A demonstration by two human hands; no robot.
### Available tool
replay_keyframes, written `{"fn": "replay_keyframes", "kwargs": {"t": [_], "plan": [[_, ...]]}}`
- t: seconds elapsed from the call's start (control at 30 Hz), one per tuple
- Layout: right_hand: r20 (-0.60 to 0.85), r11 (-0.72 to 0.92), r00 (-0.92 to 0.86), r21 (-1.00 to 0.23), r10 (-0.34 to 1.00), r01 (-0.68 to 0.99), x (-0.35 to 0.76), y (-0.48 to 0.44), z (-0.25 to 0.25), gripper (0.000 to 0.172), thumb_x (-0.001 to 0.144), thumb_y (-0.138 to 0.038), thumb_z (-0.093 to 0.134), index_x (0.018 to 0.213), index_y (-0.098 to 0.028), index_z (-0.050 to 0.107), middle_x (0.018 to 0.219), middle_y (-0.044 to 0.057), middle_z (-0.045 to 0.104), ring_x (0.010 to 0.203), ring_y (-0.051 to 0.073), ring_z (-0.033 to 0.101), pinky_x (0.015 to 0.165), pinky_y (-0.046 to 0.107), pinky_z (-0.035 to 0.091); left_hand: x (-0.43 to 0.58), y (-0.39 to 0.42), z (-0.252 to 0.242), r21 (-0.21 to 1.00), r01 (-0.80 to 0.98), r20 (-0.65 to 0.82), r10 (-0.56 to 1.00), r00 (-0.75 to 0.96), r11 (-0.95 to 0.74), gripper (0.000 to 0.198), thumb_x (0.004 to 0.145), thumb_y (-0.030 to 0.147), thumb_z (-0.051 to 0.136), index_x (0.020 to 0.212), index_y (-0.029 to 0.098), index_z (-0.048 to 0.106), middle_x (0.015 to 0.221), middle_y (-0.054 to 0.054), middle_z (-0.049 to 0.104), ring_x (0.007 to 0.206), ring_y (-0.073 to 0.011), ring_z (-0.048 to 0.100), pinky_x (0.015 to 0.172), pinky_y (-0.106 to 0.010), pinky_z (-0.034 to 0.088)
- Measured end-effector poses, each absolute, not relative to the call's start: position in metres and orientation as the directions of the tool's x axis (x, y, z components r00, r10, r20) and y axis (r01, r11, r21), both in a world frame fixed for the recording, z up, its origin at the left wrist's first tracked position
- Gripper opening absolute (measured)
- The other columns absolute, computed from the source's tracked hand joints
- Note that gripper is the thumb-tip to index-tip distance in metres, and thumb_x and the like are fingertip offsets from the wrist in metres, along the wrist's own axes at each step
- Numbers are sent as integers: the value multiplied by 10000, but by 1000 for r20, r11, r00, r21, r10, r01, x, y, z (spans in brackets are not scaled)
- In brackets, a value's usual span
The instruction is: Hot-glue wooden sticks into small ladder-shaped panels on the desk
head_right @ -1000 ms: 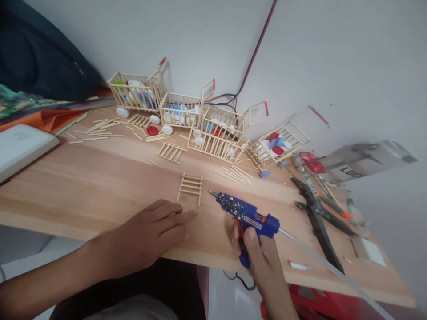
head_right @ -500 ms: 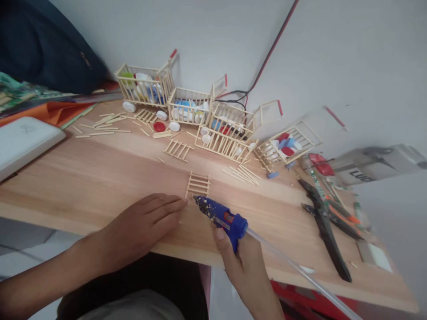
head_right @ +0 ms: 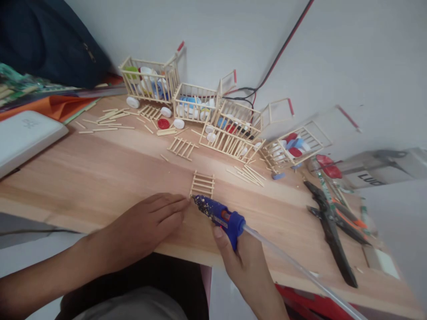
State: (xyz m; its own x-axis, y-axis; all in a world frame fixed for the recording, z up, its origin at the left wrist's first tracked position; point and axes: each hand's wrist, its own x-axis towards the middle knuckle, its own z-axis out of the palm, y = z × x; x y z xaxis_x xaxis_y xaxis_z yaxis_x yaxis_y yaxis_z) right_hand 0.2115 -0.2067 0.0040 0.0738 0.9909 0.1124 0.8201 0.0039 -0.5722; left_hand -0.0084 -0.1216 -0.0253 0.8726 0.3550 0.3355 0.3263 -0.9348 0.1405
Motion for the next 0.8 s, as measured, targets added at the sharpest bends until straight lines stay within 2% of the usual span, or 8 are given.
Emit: {"fn": "replay_keyframes", "kwargs": {"t": [0.17,0.23,0.37,0.47,0.7,0.8], "plan": [[79,-12,68,-562,995,827,214,-208,1,466,939,-469,378,546,-232,462,468,-10,484,442,132,473,554,242,461,-9,-121,-27,154,326,336,359,871,-933,244,878,85,449,1101,110,544,1342,-132,552,1207,-239,531,1047,-383,411],[93,-10,74,-555,993,832,215,-209,0,440,932,-472,395,589,-223,513,505,2,528,483,144,514,585,248,479,-9,-121,-27,156,328,336,362,869,-932,250,877,82,452,1109,107,541,1347,-131,548,1212,-242,527,1046,-385,412],[105,-1,71,-553,992,833,215,-209,0,397,926,-471,409,843,-172,656,746,67,687,674,185,639,661,269,509,-8,-120,-27,163,332,325,368,871,-929,303,880,92,457,1177,102,517,1345,-129,550,1211,-243,529,1039,-391,417],[93,-7,71,-559,993,829,215,-208,1,399,923,-468,418,936,-165,677,789,71,713,728,202,671,666,272,518,-8,-121,-26,164,333,324,370,871,-928,329,878,91,456,1204,95,505,1339,-132,555,1203,-245,536,1034,-390,421],[101,7,62,-573,993,820,214,-208,3,383,925,-460,421,915,-164,664,801,75,710,785,204,686,686,262,520,-8,-121,-26,162,329,324,365,873,-930,246,886,96,447,1112,114,541,1353,-120,546,1220,-238,523,1051,-383,404],[111,2,74,-565,991,825,213,-208,2,394,918,-476,420,811,-172,646,681,59,664,725,206,669,666,274,517,-8,-120,-27,152,329,333,362,871,-932,230,884,94,443,1088,114,548,1343,-120,554,1209,-236,531,1046,-384,406]]}}
